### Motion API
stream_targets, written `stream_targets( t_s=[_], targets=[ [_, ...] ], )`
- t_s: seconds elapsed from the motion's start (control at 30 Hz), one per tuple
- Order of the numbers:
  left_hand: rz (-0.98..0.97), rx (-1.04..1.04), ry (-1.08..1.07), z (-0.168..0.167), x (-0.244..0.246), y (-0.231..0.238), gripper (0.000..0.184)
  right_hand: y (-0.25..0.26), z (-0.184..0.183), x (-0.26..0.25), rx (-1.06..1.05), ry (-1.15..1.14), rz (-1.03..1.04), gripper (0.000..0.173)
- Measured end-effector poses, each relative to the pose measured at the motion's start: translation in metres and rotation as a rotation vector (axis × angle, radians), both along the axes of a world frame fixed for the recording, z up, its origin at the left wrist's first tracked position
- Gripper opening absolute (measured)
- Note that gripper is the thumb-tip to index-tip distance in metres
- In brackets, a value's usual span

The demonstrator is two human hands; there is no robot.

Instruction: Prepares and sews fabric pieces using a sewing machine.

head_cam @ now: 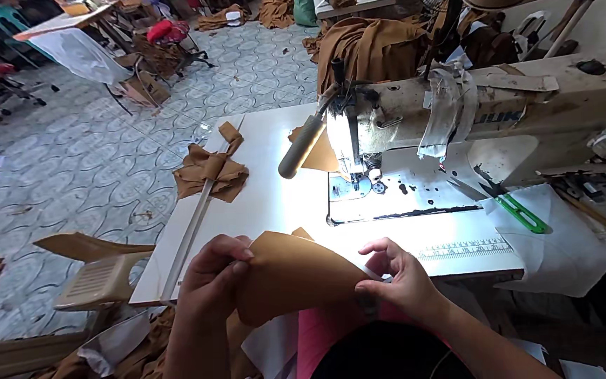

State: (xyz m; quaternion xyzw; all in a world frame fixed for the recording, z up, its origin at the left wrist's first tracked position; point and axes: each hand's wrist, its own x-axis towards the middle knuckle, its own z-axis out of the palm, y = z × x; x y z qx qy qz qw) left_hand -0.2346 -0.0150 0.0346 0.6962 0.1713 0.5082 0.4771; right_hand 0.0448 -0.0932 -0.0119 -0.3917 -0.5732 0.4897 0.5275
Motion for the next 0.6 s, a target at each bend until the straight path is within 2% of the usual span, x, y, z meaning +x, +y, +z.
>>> stream_targets(
  t_s=[0.23,0.47,0.53,0.6],
  targets=[
    [0.13,0.104,0.147,0.002,-0.005,0.002,0.017,-0.002,0.0,0.003,0.027,0.046,0.026,0.038],
    [0.21,0.173,0.151,0.001,-0.004,-0.009,0.019,-0.001,-0.01,0.003,0.226,-0.064,-0.079,0.015],
    [0.256,0.166,0.178,-0.003,-0.008,-0.016,0.02,0.001,-0.013,0.0,0.214,-0.098,-0.092,0.011],
    [0.392,0.117,0.257,-0.012,-0.017,-0.025,0.016,0.002,-0.015,-0.01,0.127,-0.133,-0.057,0.011]
  ],
)
